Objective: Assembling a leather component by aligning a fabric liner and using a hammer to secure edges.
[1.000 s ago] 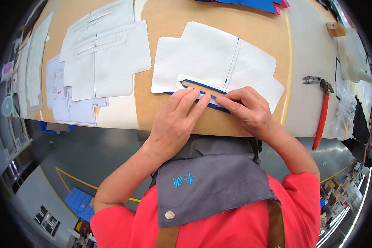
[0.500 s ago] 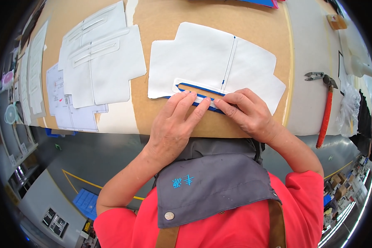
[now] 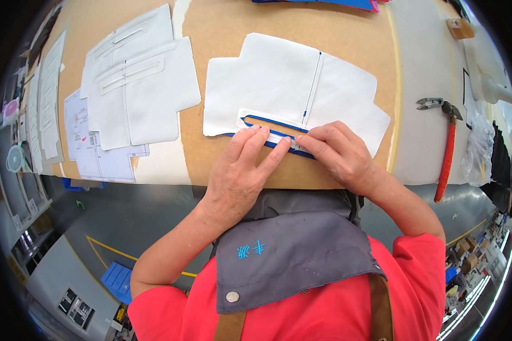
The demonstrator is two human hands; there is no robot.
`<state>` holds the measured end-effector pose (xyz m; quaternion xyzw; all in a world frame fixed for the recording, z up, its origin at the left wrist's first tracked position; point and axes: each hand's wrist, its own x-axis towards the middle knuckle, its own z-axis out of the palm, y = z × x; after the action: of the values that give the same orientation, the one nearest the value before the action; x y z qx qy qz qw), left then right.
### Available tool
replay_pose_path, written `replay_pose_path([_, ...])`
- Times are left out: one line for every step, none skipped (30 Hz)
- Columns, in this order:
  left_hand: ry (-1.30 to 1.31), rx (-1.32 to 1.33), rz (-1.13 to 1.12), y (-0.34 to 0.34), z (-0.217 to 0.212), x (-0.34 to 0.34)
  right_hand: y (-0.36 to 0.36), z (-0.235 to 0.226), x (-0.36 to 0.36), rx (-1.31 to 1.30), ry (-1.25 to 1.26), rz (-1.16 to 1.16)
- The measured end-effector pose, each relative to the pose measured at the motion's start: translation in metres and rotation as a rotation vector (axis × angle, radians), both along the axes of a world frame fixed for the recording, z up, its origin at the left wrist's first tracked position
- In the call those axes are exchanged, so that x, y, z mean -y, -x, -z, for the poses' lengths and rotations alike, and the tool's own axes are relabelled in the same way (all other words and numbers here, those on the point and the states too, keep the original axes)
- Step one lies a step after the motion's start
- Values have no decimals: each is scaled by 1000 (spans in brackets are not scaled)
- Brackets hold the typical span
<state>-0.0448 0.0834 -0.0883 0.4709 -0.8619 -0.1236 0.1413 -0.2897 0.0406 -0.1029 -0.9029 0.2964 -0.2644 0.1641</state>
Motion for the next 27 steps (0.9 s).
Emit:
replay_pose_path([6, 12, 5, 0, 0, 0, 1, 0, -1, 13, -51, 33])
replay_pose_path([9, 11, 5, 0, 0, 0, 1, 0, -2, 12, -48, 33])
replay_pose_path([3, 8, 4, 0, 0, -1, 2, -1, -3, 16, -70, 45])
replay_pose_path([-4, 5, 3, 0, -1, -1, 3, -1, -3, 21, -92, 57])
replay_pose_path([-2, 3, 4, 0, 0, -1, 4, -1, -4, 19, -90, 58])
replay_pose_path([-3, 4, 5, -1, 0, -1, 4, -1, -4, 16, -87, 45])
replay_pose_path([-3, 5, 7, -1, 0, -1, 5, -1, -3, 13, -85, 32])
replay_pose_path([-2, 5, 6, -1, 0, -1, 5, -1, -3, 12, -83, 32])
replay_pose_path([-2, -1, 5, 0, 0, -1, 6, -2, -3, 6, -63, 22])
replay_pose_path([-2, -7, 4, 0, 0, -1, 6, -2, -3, -1, -42, 12])
replay_pose_path([-2, -7, 4, 0, 1, -1, 6, -2, -2, -2, -42, 12])
replay_pose_path([0, -12, 3, 0, 1, -1, 6, -3, -1, -7, -5, -3])
replay_pose_path([1, -17, 1, 0, 2, -1, 6, -3, 0, -12, 32, -18])
replay_pose_path([0, -17, 2, 0, 2, -1, 6, -3, -1, -12, 30, -18])
replay_pose_path([-3, -22, -1, 0, 2, -1, 6, -4, -1, -27, 31, -26])
replay_pose_path([-6, -26, -4, 0, 2, -1, 7, -4, -2, -42, 31, -35])
replay_pose_path([-7, -27, -2, 0, 1, -1, 7, -3, -2, -42, 29, -33])
replay_pose_path([-13, -22, -5, 0, 1, -1, 7, -2, -2, -44, 34, -39])
replay_pose_path([-19, -18, -8, 0, 1, -1, 8, -2, -3, -45, 39, -46])
replay_pose_path([-21, -17, -5, 0, 1, -2, 8, -1, -3, -45, 37, -43])
replay_pose_path([-25, -17, -11, 1, 1, -2, 8, 0, -3, -41, 40, -44])
replay_pose_path([-30, -16, -17, 1, 1, -3, 8, 0, -3, -37, 43, -45])
replay_pose_path([-31, -15, -14, 1, 2, -3, 8, 0, -3, -36, 42, -42])
replay_pose_path([-29, -11, -17, 2, 2, -3, 8, 0, -2, -29, 58, -49])
replay_pose_path([-27, -8, -20, 2, 2, -3, 7, 0, -1, -22, 73, -56])
replay_pose_path([-29, -7, -17, 2, 1, -3, 7, 0, -1, -22, 72, -53])
replay_pose_path([-47, 7, -10, 2, 0, -3, 7, 1, -1, -17, 77, -50])
